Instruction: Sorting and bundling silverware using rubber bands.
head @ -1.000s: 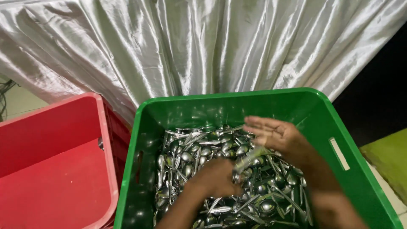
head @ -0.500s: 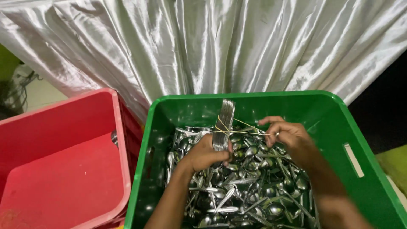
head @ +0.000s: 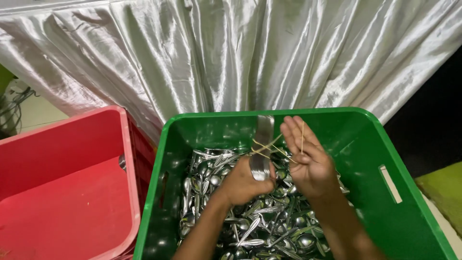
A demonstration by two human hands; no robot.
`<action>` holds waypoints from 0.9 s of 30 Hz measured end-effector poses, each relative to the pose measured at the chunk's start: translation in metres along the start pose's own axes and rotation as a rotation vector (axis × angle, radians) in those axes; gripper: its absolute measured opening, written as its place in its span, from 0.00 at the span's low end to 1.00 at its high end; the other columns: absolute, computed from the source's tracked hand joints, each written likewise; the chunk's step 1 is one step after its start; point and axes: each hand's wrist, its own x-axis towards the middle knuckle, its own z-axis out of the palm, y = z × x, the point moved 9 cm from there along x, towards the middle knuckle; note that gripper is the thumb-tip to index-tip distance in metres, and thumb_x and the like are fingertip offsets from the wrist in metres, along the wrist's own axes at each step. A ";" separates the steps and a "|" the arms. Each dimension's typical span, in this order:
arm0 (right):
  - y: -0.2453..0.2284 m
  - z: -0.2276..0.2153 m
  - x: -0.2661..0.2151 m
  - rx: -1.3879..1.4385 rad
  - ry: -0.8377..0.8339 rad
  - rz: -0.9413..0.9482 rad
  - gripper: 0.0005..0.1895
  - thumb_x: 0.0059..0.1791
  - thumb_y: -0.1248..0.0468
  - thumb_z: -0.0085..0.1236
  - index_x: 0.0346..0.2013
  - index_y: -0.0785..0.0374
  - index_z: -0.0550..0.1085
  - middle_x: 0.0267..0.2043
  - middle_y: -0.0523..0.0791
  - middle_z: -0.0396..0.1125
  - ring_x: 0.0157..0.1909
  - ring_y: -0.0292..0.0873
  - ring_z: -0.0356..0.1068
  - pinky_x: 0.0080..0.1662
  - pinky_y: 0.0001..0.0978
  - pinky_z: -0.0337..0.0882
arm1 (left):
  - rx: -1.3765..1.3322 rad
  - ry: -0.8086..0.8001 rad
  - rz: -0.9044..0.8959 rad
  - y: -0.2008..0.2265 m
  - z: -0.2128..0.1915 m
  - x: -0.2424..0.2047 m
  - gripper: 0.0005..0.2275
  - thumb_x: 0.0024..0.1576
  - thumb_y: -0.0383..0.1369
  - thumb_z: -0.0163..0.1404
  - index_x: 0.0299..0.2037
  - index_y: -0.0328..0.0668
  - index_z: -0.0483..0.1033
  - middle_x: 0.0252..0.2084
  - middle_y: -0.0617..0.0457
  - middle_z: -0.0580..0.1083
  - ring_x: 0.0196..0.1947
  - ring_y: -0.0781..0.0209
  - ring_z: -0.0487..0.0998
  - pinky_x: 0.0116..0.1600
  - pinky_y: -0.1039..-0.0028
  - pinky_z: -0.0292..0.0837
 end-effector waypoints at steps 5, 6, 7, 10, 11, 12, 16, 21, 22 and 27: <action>-0.014 -0.002 -0.002 -0.176 -0.073 -0.051 0.31 0.58 0.67 0.43 0.71 0.80 0.48 0.72 0.67 0.50 0.67 0.49 0.62 0.62 0.27 0.68 | 0.224 -0.071 -0.110 0.016 0.024 -0.018 0.06 0.41 0.23 0.57 0.28 0.41 0.76 0.24 0.57 0.76 0.23 0.65 0.72 0.33 0.76 0.69; -0.014 -0.003 -0.005 -0.326 -0.053 0.013 0.30 0.56 0.66 0.41 0.70 0.80 0.51 0.71 0.67 0.54 0.67 0.54 0.62 0.63 0.38 0.66 | 0.286 -0.114 -0.141 0.005 0.026 -0.019 0.06 0.42 0.26 0.57 0.27 0.43 0.75 0.24 0.57 0.75 0.23 0.65 0.72 0.33 0.75 0.69; -0.015 -0.003 -0.006 -0.476 -0.037 0.078 0.30 0.54 0.65 0.39 0.68 0.80 0.55 0.69 0.67 0.57 0.67 0.59 0.63 0.63 0.49 0.65 | 0.351 -0.156 -0.167 -0.005 0.026 -0.020 0.06 0.42 0.28 0.58 0.27 0.45 0.74 0.23 0.58 0.74 0.22 0.64 0.71 0.33 0.74 0.69; -0.021 -0.032 -0.004 -0.692 -0.140 0.110 0.27 0.51 0.67 0.47 0.63 0.80 0.64 0.61 0.66 0.67 0.57 0.56 0.71 0.60 0.45 0.71 | 0.438 -0.268 -0.331 -0.018 0.037 -0.023 0.07 0.43 0.32 0.57 0.30 0.42 0.76 0.28 0.53 0.76 0.26 0.60 0.74 0.37 0.68 0.72; -0.027 -0.022 -0.007 -0.693 -0.143 0.118 0.27 0.51 0.67 0.47 0.63 0.80 0.64 0.61 0.66 0.67 0.57 0.56 0.71 0.60 0.45 0.71 | 0.434 -0.261 -0.334 -0.020 0.037 -0.022 0.07 0.43 0.32 0.57 0.30 0.42 0.76 0.28 0.53 0.76 0.26 0.60 0.74 0.37 0.68 0.72; -0.028 -0.015 -0.011 -0.961 -0.160 0.159 0.23 0.49 0.63 0.52 0.56 0.72 0.72 0.56 0.60 0.73 0.52 0.53 0.77 0.58 0.46 0.75 | 0.528 -0.302 -0.472 -0.035 0.035 -0.027 0.07 0.44 0.33 0.57 0.29 0.45 0.73 0.25 0.56 0.72 0.24 0.60 0.71 0.35 0.68 0.69; -0.013 -0.011 -0.019 -1.364 -0.121 0.437 0.27 0.42 0.51 0.60 0.50 0.64 0.81 0.53 0.52 0.80 0.50 0.48 0.84 0.54 0.40 0.82 | 0.773 -0.358 -0.709 -0.047 0.023 -0.041 0.09 0.47 0.38 0.60 0.31 0.46 0.74 0.27 0.56 0.72 0.23 0.62 0.70 0.32 0.70 0.67; -0.015 -0.009 -0.016 -1.105 0.084 0.316 0.17 0.49 0.64 0.61 0.48 0.72 0.81 0.43 0.56 0.79 0.48 0.43 0.73 0.57 0.44 0.73 | 0.884 -0.346 -0.598 -0.048 0.011 -0.033 0.23 0.45 0.49 0.57 0.38 0.34 0.82 0.38 0.38 0.80 0.46 0.36 0.81 0.49 0.51 0.74; -0.017 -0.015 -0.012 -1.096 0.114 0.284 0.17 0.50 0.62 0.60 0.48 0.72 0.81 0.43 0.56 0.79 0.47 0.44 0.73 0.58 0.45 0.71 | 0.945 -0.364 -0.609 -0.047 0.011 -0.032 0.26 0.47 0.49 0.55 0.42 0.29 0.81 0.43 0.35 0.80 0.50 0.34 0.80 0.53 0.46 0.74; -0.013 -0.018 -0.018 -1.235 0.143 0.331 0.16 0.49 0.62 0.61 0.45 0.69 0.84 0.31 0.52 0.78 0.35 0.40 0.68 0.46 0.34 0.68 | 1.155 -0.353 -0.533 -0.071 0.002 -0.029 0.21 0.45 0.48 0.56 0.37 0.37 0.83 0.37 0.41 0.81 0.44 0.38 0.83 0.48 0.49 0.78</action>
